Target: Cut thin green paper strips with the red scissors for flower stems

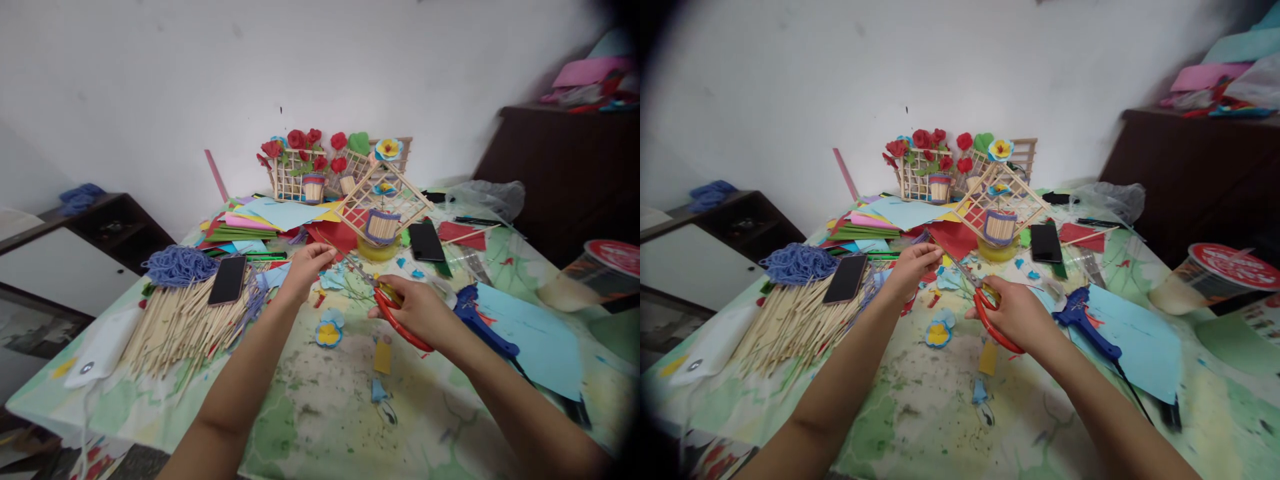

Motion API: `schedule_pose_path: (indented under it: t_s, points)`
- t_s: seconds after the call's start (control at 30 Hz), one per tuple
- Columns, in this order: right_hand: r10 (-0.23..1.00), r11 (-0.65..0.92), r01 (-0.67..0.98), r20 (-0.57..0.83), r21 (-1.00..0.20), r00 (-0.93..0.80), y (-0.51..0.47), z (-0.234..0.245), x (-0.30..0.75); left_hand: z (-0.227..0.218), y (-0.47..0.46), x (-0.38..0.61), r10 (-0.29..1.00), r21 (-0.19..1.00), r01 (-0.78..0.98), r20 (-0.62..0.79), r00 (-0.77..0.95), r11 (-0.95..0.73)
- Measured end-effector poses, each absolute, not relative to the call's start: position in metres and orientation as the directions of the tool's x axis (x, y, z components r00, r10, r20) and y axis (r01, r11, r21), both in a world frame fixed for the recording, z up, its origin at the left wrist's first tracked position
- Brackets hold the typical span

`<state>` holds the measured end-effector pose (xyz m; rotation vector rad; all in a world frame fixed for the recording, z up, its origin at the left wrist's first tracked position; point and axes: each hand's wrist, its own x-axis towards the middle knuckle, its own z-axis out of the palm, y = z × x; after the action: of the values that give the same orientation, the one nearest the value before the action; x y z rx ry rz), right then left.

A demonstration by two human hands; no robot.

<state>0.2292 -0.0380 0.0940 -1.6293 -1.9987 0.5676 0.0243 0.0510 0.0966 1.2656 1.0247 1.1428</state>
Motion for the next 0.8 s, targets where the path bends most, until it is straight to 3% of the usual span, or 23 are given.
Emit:
schedule_pose_path:
  t_s: [0.57,0.8]
  points:
    - [0.977,0.190,0.673,0.067,-0.715,-0.204,-0.0410,0.0932,0.2295,0.0991,0.0522,0.0201,0.983,0.984,-0.149,0.115,0.141,-0.094]
    - [0.975,0.147,0.613,0.011,-0.776,-0.220,-0.0407,0.0941,0.2296,0.1008,0.0502,0.0213,0.982,0.988,-0.109,0.124,0.141,-0.109]
